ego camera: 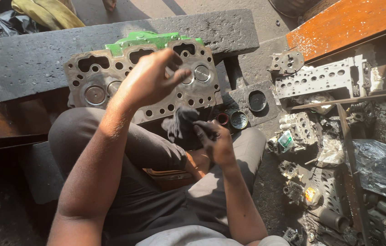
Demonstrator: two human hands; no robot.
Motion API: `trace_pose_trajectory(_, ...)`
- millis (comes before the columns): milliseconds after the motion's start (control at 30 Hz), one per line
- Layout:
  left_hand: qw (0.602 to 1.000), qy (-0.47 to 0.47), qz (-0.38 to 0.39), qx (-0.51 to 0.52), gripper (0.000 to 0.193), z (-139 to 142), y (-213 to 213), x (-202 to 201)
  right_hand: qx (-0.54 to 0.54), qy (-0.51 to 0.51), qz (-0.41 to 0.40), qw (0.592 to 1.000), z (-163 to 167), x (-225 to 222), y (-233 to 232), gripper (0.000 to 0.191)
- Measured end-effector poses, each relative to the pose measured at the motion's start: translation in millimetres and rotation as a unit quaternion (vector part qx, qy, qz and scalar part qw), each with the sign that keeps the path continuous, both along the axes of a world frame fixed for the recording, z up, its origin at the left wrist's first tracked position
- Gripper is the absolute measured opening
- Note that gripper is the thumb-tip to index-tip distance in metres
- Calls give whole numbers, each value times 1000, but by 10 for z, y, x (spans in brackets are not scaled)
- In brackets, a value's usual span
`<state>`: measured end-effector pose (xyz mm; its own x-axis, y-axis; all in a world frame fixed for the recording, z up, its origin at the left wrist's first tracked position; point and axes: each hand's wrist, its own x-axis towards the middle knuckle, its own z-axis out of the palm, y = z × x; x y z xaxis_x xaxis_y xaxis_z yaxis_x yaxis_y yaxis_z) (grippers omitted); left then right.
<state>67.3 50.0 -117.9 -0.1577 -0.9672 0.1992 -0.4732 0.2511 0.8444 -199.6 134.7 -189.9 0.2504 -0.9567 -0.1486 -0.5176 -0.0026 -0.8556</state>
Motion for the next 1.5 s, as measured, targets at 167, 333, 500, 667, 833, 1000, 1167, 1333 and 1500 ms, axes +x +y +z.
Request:
trace_pose_trajectory(167, 941, -184, -156, 238, 54, 141, 109, -133, -90, -196, -24, 976, 292, 33, -62, 12)
trace_pose_trajectory(333, 969, -11, -168, 183, 33, 258, 140, -116, -61, -280, -22, 958, 431, 242, -98, 15)
trace_pose_trajectory(500, 975, 22, -166, 147, 33, 222, 140, -50, -49, -372, 32, 926, 564, 382, -217, 66)
trace_pose_trajectory(667, 982, 111, -142, 52, 34, 133, 109, 1, 90, -254, 56, 961, 538, 376, -324, 37)
trace_pose_trajectory(833, 983, -36, 163, -70, 36, 84, 7, 176, 32, -381, 0, 924, 363, 311, -321, 27)
trace_pose_trajectory(1000, 952, 148, 255, -78, 28, 95, -28, 401, 20, -88, -3, 996, -10, 695, -489, 27)
trace_pose_trajectory(1167, 944, 189, 272, -16, 31, 221, -57, 503, -87, 380, 96, 916, -315, 1313, -739, 27)
trace_pose_trajectory(1333, 953, 148, 260, -57, 32, 366, -64, 570, -82, 416, 139, 895, -234, 1455, -914, 34)
trace_pose_trajectory(1500, 951, 160, 261, -44, 30, 400, -75, 602, -64, 440, 118, 888, -233, 1474, -1010, 31)
